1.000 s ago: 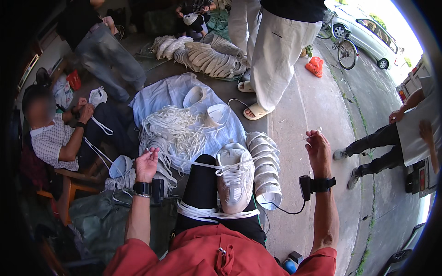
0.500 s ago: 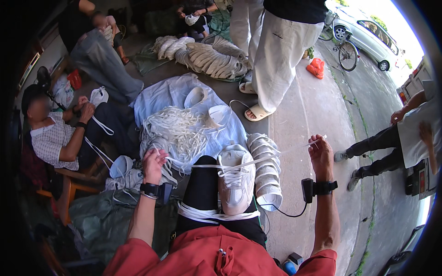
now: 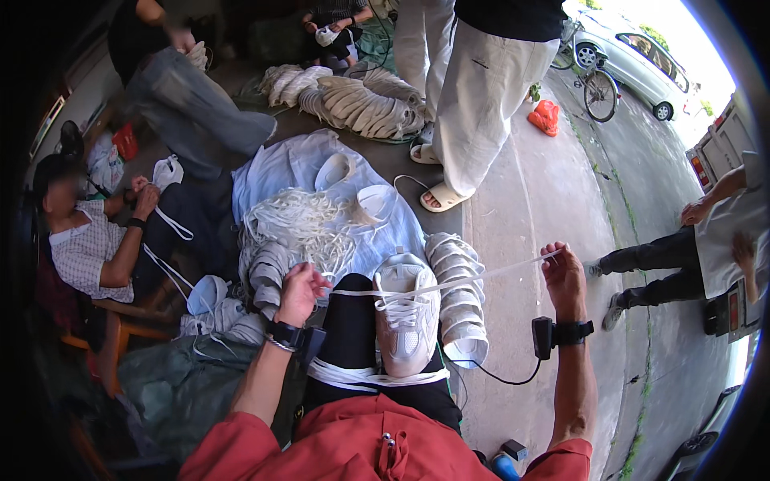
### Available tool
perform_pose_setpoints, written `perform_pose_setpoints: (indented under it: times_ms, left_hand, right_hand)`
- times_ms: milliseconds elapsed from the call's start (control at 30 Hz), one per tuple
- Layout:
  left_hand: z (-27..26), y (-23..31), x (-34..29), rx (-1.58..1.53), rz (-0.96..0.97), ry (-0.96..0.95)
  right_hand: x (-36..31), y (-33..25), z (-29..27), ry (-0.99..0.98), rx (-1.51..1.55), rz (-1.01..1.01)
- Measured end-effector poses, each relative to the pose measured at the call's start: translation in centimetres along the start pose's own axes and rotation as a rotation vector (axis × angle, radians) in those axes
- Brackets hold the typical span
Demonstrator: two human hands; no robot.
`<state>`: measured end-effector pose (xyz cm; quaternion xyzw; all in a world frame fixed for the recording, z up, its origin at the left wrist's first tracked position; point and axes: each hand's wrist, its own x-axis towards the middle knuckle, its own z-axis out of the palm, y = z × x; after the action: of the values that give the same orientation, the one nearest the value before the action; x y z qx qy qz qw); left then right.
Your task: The recorder is threading laces into a white sneaker component as part of a manufacturing batch.
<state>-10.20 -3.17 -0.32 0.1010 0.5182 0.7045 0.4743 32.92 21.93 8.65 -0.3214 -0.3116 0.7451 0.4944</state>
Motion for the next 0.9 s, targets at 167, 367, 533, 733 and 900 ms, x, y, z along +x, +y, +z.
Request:
perform_pose_setpoints:
  times_ms: [167,367,533,733,900]
  left_hand:
    - [-15.8,3.8,1.5,-0.518,-0.017,0.574]
    - [-26.9,3.8,-0.1,-0.629,-0.078,0.871]
    - [-26.1,2.8,-0.1,-0.554,-0.038,0.816]
    - [-11.6,2.2,-0.1,0.240,0.112,0.436]
    - [4.0,-2.6,-1.1,0.566,0.150,-0.156]
  right_hand:
    - [1.0,-4.1,-2.4,0.100,-0.107,-0.146]
    - [1.0,-4.9,-5.2,0.099,-0.131,-0.126]
    - [0.2,-6.0,-5.3,0.164,-0.129,-0.118]
    - [-3.0,-3.8,-1.4,-0.056,-0.135,-0.047]
    - [-4.0,-4.7,-0.2,-0.105,-0.086,-0.076]
